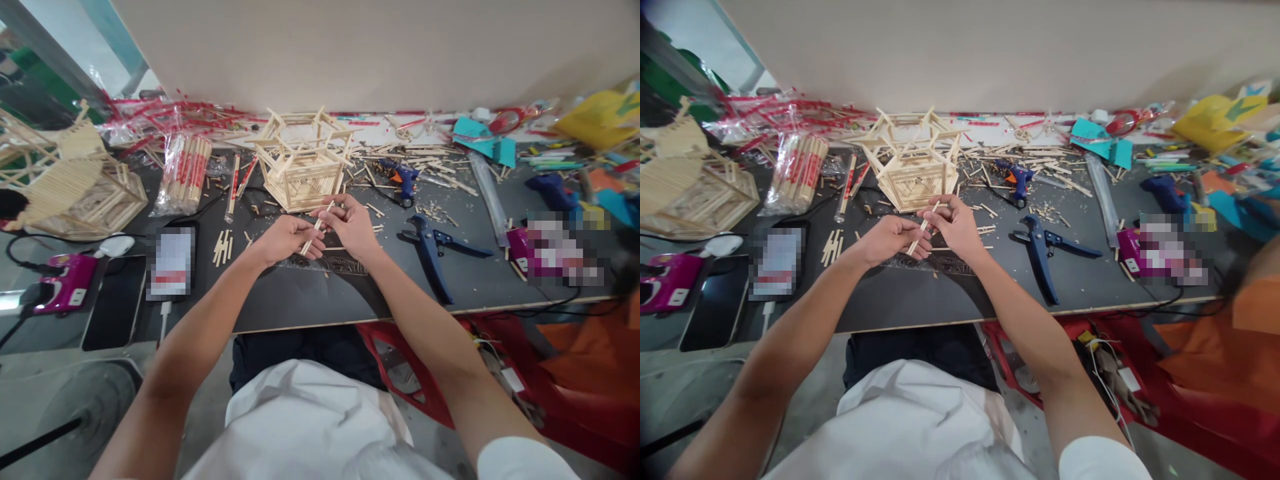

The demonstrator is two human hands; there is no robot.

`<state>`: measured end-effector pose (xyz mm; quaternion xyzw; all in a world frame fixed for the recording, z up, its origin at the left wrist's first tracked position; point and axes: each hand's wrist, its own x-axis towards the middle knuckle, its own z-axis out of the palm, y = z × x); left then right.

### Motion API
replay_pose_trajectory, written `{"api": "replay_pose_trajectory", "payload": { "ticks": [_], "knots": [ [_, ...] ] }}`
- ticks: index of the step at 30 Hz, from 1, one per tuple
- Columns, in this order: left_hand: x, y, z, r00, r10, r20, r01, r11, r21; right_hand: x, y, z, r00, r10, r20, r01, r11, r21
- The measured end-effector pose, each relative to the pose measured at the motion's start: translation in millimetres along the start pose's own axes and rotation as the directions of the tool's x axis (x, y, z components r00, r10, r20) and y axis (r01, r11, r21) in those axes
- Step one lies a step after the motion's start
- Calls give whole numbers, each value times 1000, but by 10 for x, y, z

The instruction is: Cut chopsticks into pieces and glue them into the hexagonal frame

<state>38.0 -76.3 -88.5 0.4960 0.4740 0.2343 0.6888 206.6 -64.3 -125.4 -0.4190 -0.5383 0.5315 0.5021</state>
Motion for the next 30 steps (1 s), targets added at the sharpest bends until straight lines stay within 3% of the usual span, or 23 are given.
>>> {"api": "replay_pose_trajectory", "payload": {
  "ticks": [14, 24, 27, 30],
  "knots": [
    [7, -26, -4, 1000, -14, -13, 14, 1000, -2, 14, 29, -9, 1000, -15, 23, 14, 999, 29],
    [4, -54, -44, 999, 53, 3, -53, 997, 63, 31, 7, -11, 999, 2, 43, -1, 1000, -9],
    [-10, -44, -71, 998, 60, 5, -60, 994, 90, -36, -152, -163, 1000, -28, 10, 29, 990, -135],
    [-21, -32, -106, 998, 62, -11, -61, 994, 88, -263, -398, -552, 976, -183, -116, 117, 895, -430]
  ]
}}
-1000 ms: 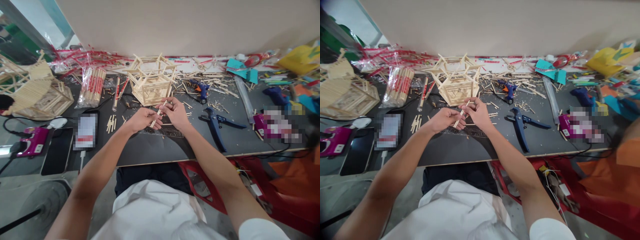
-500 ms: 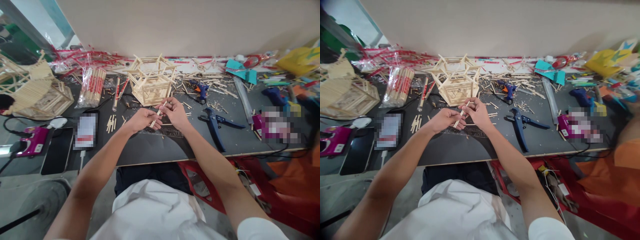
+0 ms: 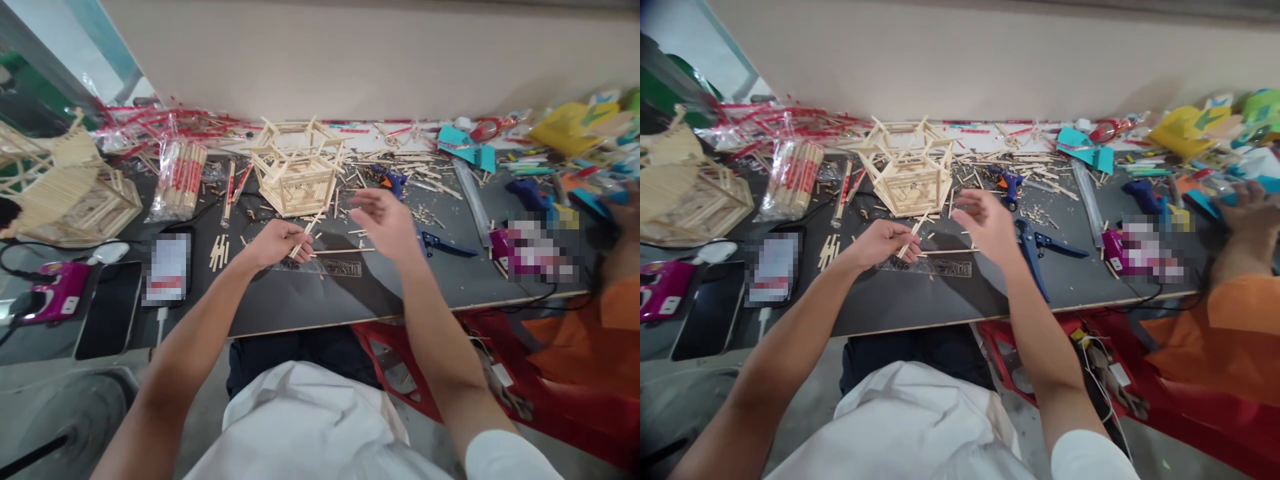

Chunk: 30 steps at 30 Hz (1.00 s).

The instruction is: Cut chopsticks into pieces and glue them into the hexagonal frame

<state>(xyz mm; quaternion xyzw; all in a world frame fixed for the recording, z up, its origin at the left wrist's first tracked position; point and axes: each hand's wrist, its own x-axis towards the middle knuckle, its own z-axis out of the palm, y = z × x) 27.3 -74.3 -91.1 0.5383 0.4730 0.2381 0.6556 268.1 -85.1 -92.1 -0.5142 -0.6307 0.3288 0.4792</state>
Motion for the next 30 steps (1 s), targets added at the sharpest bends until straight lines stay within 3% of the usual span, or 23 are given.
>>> {"api": "replay_pose_trajectory", "payload": {
  "ticks": [2, 5, 6, 8, 11, 16, 19, 21, 23, 26, 30],
  "knots": [
    [-6, 5, -22, 1000, -9, -8, 9, 1000, 3, -154, 25, -418, 998, 13, -57, -31, 944, -330],
    [-15, 11, -42, 1000, -17, -14, 17, 1000, 8, -422, 206, -984, 983, 169, 71, -59, 657, -751],
    [-18, 14, -45, 1000, -16, -15, 16, 1000, 6, -504, 287, -1124, 962, 241, 128, -32, 565, -824],
    [-23, 19, -48, 1000, -10, -10, 10, 1000, 0, -637, 437, -1314, 917, 377, 132, -35, 406, -913],
    [-28, 22, -54, 1000, -5, -1, 5, 1000, -7, -728, 564, -1419, 898, 421, 131, -17, 331, -944],
    [-23, 8, -86, 1000, 1, -1, -1, 1000, 8, -709, 504, -1382, 917, 373, 143, 19, 318, -948],
    [-18, 3, -101, 1000, 3, 10, -3, 1000, 23, -714, 313, -1258, 891, 446, 83, -94, 360, -928],
    [-18, 3, -101, 1000, 2, 7, -2, 1000, 31, -731, 123, -1110, 872, 484, 67, -174, 436, -883],
    [-20, 5, -97, 1000, -3, 1, 3, 999, 39, -742, -87, -910, 842, 521, 139, -213, 559, -801],
    [-25, 11, -90, 1000, -8, 0, 8, 999, 49, -705, -342, -571, 777, 531, 339, -212, 727, -653],
    [-28, 20, -90, 1000, -5, 4, 4, 999, 53, -557, -445, -202, 766, 480, 428, -196, 808, -556]
  ]
}}
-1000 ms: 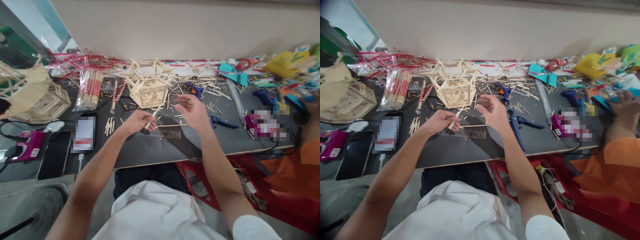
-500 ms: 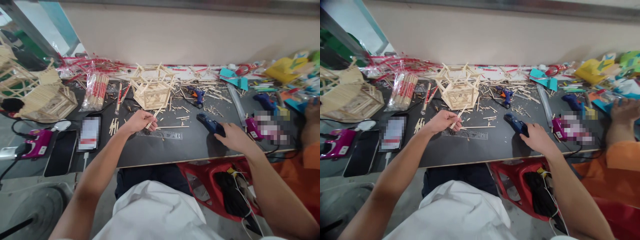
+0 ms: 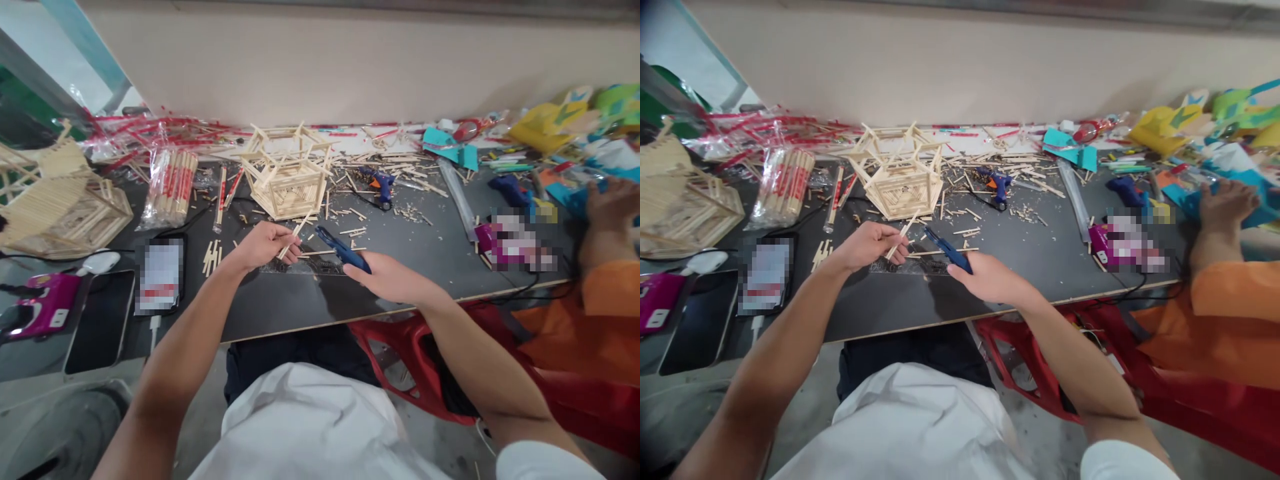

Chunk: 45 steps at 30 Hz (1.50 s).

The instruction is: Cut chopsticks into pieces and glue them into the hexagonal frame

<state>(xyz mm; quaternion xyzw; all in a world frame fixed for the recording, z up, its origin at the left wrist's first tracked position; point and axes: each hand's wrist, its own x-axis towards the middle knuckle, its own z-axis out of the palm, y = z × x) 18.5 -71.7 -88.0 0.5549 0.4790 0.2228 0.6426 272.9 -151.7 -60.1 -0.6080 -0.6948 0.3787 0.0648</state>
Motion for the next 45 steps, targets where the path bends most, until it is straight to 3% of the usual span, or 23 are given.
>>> {"api": "replay_pose_trajectory", "payload": {
  "ticks": [5, 11, 16, 29, 45],
  "knots": [
    [12, -10, 14, 1000, -19, 11, 18, 1000, 11, 208, -123, 89, 999, -36, -9, 36, 999, -6],
    [8, -20, 42, 997, -27, 68, 20, 996, 92, 261, -224, 140, 1000, -17, -7, 16, 999, -39],
    [-14, 1, 47, 996, -34, 77, 23, 991, 133, 282, -271, 157, 997, -74, 10, 74, 997, -35],
    [-33, 5, 32, 994, -53, 94, 39, 989, 143, 300, -221, 248, 996, -58, -71, 35, 956, -292],
    [-76, 12, 24, 985, -28, 171, 3, 990, 140, 211, -206, 352, 988, -7, -154, -60, 901, -430]
  ]
}}
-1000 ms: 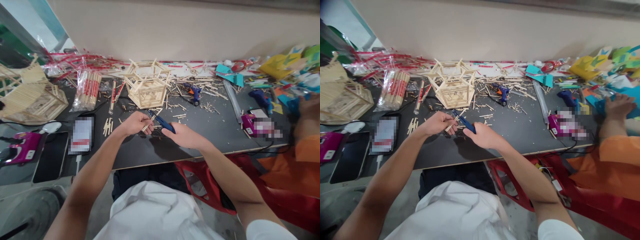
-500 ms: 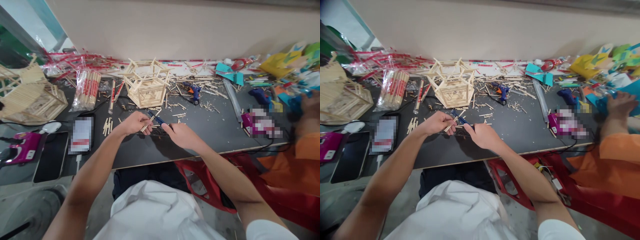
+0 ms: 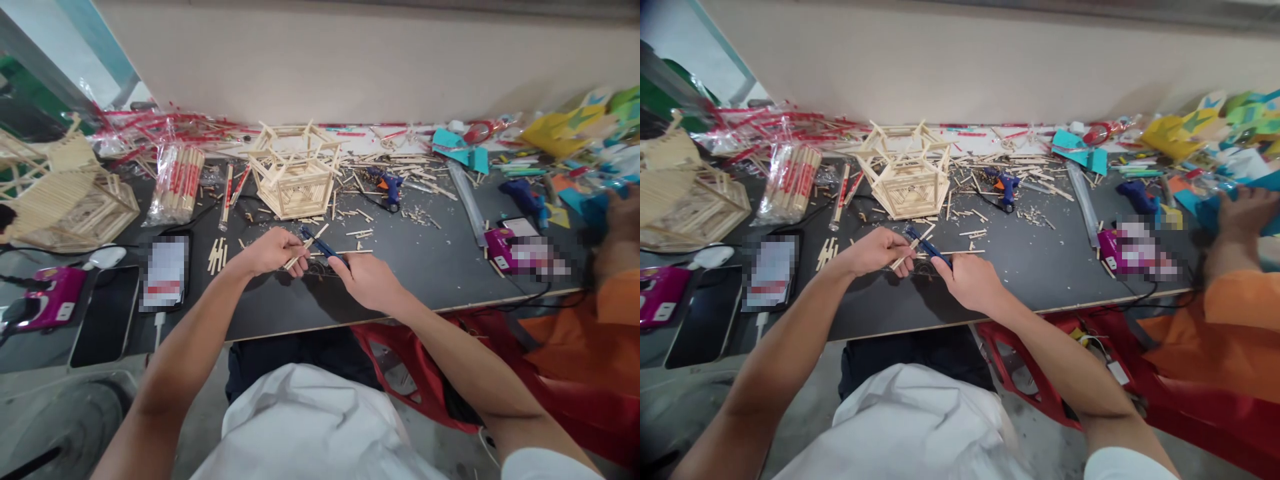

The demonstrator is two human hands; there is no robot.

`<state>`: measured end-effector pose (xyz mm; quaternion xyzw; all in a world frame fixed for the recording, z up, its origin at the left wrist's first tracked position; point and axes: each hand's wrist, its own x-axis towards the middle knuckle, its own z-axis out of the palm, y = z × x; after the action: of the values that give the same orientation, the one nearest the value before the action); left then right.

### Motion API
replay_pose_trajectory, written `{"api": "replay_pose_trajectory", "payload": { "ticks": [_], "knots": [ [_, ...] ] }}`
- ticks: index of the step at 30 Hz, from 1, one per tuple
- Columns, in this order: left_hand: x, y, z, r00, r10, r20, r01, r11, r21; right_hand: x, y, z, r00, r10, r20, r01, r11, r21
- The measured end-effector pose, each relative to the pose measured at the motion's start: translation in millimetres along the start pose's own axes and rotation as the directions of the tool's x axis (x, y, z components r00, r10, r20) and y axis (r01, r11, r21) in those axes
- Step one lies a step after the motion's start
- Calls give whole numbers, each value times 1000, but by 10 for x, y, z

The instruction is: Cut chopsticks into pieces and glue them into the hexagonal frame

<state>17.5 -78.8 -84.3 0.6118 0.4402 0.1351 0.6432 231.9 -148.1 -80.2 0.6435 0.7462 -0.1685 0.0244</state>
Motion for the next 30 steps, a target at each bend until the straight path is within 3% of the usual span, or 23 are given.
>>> {"api": "replay_pose_trajectory", "payload": {
  "ticks": [6, 10, 13, 17, 21, 25, 30],
  "knots": [
    [-12, -10, -81, 996, 54, -72, -52, 998, 30, -94, 130, 18, 998, 52, -32, -53, 997, -51],
    [39, -96, -133, 946, 211, -244, -134, 945, 300, -196, 383, -13, 981, 154, -115, -156, 988, -6],
    [65, -128, -146, 893, 354, -280, -130, 796, 591, -237, 656, 2, 916, 272, -296, -295, 955, -36],
    [100, -156, -146, 878, 410, -246, -68, 616, 785, -203, 1006, 122, 796, 356, -489, -465, 878, -118],
    [130, -203, -141, 895, 393, -210, -40, 539, 841, -157, 1188, 270, 773, 370, -515, -507, 848, -151],
    [136, -221, -149, 912, 380, -154, -70, 516, 854, -154, 1112, 288, 798, 245, -550, -370, 921, -127],
    [139, -204, -187, 910, 390, -144, -106, 552, 827, -55, 721, 213, 836, -128, -534, 93, 991, -92]
  ]
}}
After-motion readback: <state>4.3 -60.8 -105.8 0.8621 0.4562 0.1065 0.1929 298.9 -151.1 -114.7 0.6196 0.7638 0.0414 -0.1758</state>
